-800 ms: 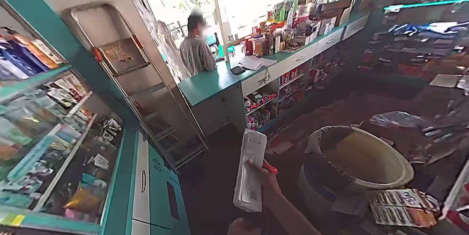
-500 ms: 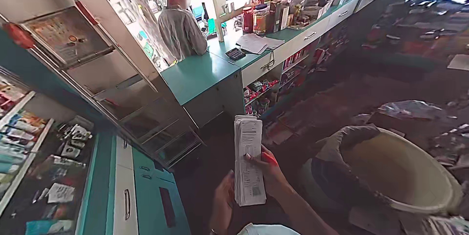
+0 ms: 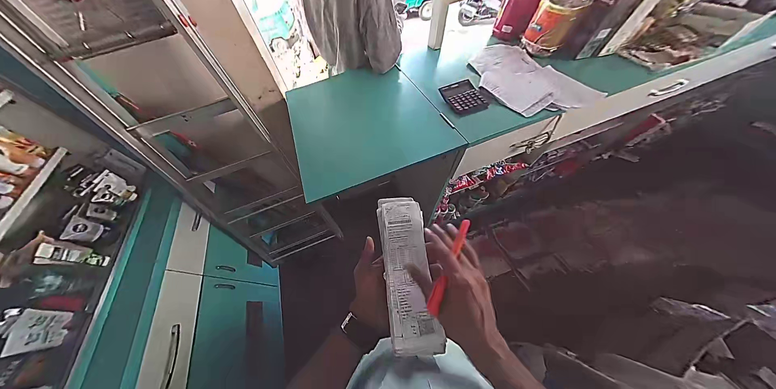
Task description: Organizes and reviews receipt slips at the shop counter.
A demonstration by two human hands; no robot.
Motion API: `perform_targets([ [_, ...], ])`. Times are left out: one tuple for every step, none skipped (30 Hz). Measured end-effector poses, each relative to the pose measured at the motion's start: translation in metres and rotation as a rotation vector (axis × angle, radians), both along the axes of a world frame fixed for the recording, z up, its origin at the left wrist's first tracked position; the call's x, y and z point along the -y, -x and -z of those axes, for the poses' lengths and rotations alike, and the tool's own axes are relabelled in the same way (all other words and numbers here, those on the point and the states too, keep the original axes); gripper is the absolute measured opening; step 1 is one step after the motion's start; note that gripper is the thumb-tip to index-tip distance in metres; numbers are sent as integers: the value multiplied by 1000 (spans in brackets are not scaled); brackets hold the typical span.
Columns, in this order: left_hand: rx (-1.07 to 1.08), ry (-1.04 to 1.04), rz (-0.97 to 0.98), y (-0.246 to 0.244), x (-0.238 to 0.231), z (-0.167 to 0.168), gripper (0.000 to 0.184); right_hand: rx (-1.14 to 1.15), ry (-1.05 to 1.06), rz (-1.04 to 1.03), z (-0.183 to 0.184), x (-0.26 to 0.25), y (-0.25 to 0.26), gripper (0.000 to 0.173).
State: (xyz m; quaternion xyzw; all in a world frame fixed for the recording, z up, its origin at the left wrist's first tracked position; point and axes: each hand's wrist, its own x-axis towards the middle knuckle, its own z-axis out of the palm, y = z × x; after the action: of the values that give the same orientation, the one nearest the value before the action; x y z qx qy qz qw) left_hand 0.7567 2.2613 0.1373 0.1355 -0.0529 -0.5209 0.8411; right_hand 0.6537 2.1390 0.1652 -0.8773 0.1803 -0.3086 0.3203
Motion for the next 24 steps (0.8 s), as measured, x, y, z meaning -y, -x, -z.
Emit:
perform_targets([
  [-22,-1,7,-14,6,3,61,41,-17,22,2,17,-10,55],
  [-29,-11,-2,-29,12,6,52,62,-78,35,6,34,-21,51],
  [-29,-26,-20,-43,18,9,43,63,-186,15,11,50,-33,49],
  [-20,-50,-36,-58,25,12,37,58,-329,-39,18,64,-47,45],
  [-13,-89,-54,-73,34,14,34,56,-494,-101,24,75,-63,44],
  [4,-148,-81,-88,42,15,31,57,-640,-148,30,83,-79,44],
  [30,-202,-109,-104,51,14,30,56,-758,-168,33,88,-97,46],
  [49,-226,-123,-118,58,13,30,51,-849,-164,34,91,-116,48],
  [72,-257,-134,-132,65,12,30,47,-918,-156,35,93,-133,50],
  [115,-307,-150,-145,70,11,30,56,-962,-152,36,96,-150,50],
  [165,-376,-167,-158,76,11,30,66,-983,-153,36,99,-166,47],
  [210,-438,-178,-170,81,10,30,76,-991,-149,36,103,-181,42],
  [249,-477,-182,-182,86,10,30,85,-992,-137,36,108,-195,35],
  [274,-500,-188,-192,91,10,28,89,-990,-122,36,112,-206,29],
  [295,-519,-186,-201,94,10,29,97,-994,-109,37,116,-216,25],
  [310,-532,-182,-210,96,10,32,107,-1009,-99,37,119,-224,21],
  [306,-539,-186,-218,98,10,33,122,-1042,-88,37,122,-231,17],
  [291,-550,-204,-224,101,10,32,140,-1095,-84,37,124,-238,13],
  [258,-552,-231,-230,102,10,30,156,-1156,-91,37,127,-243,11],
  [209,-552,-266,-236,103,10,27,163,-1211,-104,37,130,-248,9],
  [161,-550,-309,-241,104,10,27,166,-1255,-106,38,134,-251,8],
  [123,-522,-349,-247,106,11,28,173,-1277,-94,39,139,-255,9],
  [98,-482,-371,-252,107,15,28,184,-1281,-72,41,148,-257,12],
  [84,-447,-385,-256,107,20,29,184,-1260,-41,41,158,-260,16],
])
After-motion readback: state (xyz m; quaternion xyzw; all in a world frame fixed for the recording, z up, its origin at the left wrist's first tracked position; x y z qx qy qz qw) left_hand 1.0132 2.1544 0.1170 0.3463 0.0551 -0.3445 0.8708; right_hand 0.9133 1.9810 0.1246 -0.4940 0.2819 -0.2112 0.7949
